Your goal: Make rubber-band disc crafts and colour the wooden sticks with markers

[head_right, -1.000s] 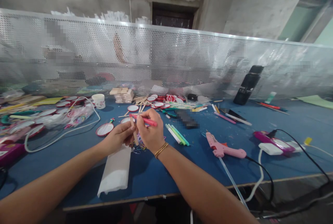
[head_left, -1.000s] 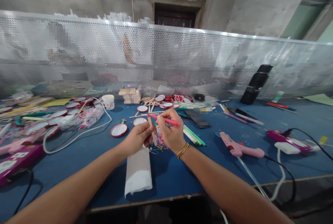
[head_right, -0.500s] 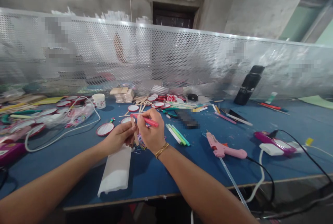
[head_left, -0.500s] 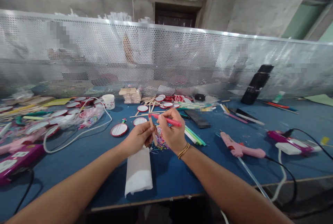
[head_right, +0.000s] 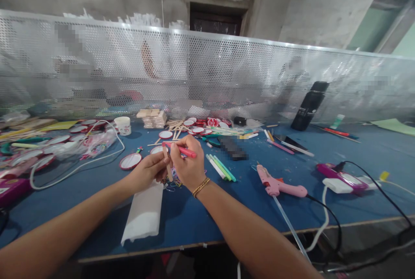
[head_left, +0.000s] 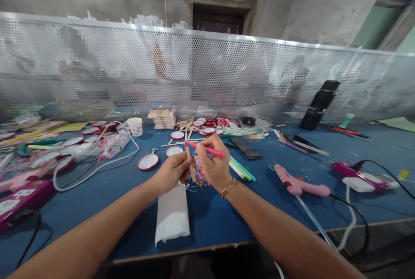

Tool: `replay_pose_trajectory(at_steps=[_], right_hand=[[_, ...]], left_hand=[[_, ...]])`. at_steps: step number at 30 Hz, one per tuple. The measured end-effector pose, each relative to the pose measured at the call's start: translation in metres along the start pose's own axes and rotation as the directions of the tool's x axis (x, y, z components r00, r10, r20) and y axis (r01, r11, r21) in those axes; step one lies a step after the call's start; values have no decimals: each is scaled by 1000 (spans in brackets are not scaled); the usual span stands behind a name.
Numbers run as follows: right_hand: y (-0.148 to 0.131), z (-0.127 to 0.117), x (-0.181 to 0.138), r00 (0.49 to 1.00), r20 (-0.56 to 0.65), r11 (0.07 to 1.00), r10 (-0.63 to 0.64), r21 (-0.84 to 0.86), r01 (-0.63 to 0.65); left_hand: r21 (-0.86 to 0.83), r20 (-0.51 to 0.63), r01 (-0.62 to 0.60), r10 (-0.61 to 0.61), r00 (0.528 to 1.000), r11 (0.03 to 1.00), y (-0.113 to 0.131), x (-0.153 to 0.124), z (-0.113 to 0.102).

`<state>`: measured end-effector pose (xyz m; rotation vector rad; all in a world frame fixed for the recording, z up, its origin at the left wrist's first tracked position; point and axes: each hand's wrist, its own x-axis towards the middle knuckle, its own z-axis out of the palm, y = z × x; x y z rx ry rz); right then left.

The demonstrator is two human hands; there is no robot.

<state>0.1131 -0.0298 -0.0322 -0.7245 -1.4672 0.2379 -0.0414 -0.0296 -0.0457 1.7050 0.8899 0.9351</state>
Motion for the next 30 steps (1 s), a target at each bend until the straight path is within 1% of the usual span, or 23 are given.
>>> replay_pose_trajectory(at_steps=[6,24,30], right_hand=[[0,0,0,1000,4,1000,-7,-5,7],[-1,0,0,1000,17,1000,-8,-16,8],[-2,0,-2,999,43,999,-23,-22,24]], left_hand=[[25,2,-4,4,1000,1000,-2,1,-2],[95,0,-9,9,1000,995,3,-1,0],[114,1,-10,10,1000,993,4,-2,0]])
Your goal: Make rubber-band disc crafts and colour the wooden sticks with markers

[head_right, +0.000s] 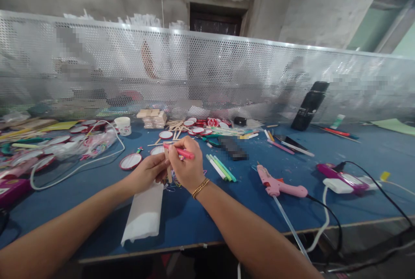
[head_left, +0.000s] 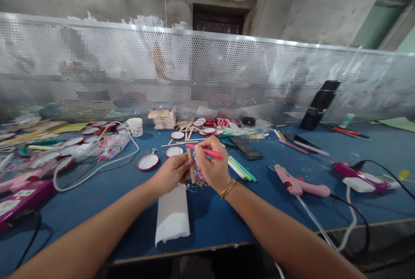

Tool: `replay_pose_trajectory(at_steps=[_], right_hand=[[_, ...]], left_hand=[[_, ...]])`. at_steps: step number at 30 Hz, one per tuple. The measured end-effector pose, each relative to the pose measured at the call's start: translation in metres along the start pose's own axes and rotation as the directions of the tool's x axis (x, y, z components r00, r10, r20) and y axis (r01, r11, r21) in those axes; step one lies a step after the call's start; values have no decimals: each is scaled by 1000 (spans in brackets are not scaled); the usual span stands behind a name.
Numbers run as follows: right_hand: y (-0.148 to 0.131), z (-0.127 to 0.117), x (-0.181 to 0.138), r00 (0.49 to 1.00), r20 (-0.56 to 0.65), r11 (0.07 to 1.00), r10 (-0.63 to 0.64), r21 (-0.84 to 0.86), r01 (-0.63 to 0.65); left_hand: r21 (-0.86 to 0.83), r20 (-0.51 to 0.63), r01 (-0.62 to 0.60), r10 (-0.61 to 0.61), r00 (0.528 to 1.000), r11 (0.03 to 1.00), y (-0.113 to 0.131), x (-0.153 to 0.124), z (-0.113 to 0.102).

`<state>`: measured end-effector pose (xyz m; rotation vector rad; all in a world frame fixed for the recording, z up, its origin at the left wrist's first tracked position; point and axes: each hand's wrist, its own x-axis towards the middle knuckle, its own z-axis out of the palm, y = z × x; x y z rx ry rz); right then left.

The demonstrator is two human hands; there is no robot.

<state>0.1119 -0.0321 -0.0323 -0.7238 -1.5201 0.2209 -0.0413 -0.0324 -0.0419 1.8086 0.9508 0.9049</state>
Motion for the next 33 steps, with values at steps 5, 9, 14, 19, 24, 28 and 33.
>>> replay_pose_trajectory(at_steps=[5,9,14,19,24,28,33], right_hand=[[-1,0,0,1000,-14,1000,4,1,-3],[0,0,1,1000,-7,1000,13,3,-13],[0,0,1,1000,-5,1000,3,-2,-3],[0,0,0,1000,-4,1000,7,-11,-7],[2,0,-1,1000,10,1000,-8,-6,8],[1,1,-1,1000,8,1000,-9,-5,9],[0,0,1,999,-23,1000,31,1,-30]], left_hand=[[-15,-2,6,-6,1000,1000,0,0,-1],[-29,1,12,-12,1000,1000,-1,0,-1],[-12,-2,7,-7,1000,1000,-1,0,-1],[-30,-5,20,-20,1000,999,0,0,0],[-36,-13,-1,0,1000,999,-1,1,-1],[-54,-12,1,-2,1000,999,0,1,-1],[-58,-7,12,-12,1000,998,0,1,0]])
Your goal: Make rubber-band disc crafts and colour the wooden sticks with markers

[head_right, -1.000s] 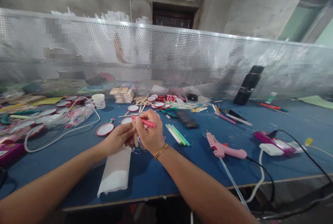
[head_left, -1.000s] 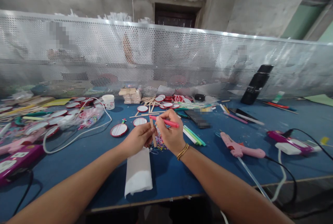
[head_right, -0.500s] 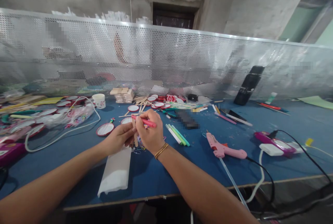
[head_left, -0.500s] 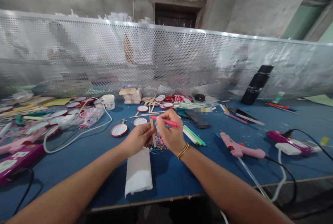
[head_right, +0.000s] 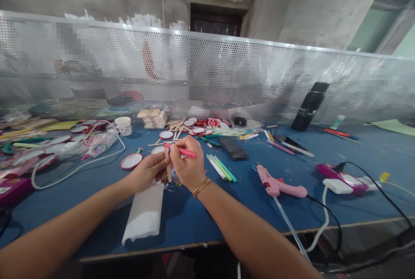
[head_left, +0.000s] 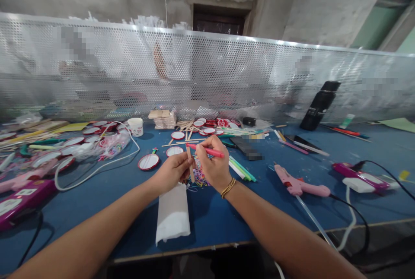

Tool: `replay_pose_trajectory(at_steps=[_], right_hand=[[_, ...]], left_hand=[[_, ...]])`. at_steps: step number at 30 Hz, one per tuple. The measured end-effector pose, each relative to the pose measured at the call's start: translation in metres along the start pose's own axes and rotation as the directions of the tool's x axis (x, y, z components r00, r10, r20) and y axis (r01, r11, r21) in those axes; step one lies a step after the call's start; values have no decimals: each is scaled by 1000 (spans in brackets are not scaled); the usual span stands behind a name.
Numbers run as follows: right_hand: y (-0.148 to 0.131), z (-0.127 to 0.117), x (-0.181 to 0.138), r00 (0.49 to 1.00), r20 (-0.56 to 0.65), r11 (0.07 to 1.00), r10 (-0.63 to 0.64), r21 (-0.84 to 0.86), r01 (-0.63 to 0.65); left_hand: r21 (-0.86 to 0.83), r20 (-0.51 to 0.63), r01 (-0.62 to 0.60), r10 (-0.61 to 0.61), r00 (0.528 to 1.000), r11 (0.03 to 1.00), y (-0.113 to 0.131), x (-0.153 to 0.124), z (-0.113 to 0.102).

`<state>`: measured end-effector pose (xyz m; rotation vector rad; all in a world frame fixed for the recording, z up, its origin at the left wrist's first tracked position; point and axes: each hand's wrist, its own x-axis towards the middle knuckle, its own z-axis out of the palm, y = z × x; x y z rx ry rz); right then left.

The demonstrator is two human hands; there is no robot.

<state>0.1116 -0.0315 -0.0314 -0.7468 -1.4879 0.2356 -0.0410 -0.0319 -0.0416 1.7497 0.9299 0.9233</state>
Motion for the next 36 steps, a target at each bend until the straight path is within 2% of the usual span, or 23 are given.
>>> replay_pose_trajectory(at_steps=[16,36], right_hand=[[1,0,0,1000,3,1000,-24,-18,24],[0,-1,1,1000,-4,1000,14,-6,-14]], left_hand=[[-12,-7,0,0,1000,1000,-2,0,-1],[2,3,4,-4,1000,1000,-2,0,-1]])
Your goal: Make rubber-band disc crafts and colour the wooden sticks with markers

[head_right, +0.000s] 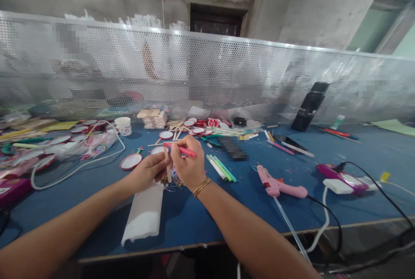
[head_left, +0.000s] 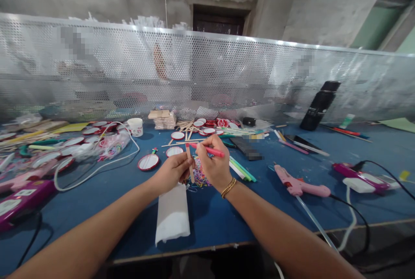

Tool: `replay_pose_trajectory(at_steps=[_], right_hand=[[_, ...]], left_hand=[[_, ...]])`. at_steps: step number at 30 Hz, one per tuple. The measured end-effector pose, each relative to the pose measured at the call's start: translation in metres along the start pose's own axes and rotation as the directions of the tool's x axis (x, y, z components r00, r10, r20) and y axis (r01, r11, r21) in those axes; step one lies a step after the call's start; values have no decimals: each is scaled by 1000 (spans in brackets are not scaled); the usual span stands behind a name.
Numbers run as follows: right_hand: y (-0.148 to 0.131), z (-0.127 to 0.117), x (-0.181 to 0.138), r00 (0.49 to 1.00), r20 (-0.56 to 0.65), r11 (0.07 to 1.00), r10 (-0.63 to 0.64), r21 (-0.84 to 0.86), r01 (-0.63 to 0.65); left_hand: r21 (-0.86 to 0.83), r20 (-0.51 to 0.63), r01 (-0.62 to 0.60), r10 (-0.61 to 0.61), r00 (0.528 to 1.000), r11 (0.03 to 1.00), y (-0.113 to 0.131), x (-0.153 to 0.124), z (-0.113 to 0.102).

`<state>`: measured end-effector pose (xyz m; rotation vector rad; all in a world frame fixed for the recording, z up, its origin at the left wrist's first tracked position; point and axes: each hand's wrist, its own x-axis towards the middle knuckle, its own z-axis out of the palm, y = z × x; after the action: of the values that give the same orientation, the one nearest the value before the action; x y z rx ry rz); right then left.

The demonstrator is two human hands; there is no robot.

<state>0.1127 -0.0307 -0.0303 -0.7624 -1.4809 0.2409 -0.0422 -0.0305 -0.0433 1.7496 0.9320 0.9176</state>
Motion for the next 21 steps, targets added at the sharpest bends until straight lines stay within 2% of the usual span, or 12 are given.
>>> replay_pose_trajectory(at_steps=[5,12,18,21], right_hand=[[0,0,0,1000,26,1000,-7,8,6],[2,0,1,1000,-15,1000,-10,-12,10],[1,0,-1,999,24,1000,-22,6,22],[2,0,0,1000,1,1000,-14,0,14]], left_hand=[[-10,3,1,-1,1000,1000,0,0,-1],[-3,-4,1,-1,1000,1000,0,0,0],[-5,3,-2,2,1000,1000,-2,1,-1],[2,-3,-1,1,1000,1000,-3,1,-1]])
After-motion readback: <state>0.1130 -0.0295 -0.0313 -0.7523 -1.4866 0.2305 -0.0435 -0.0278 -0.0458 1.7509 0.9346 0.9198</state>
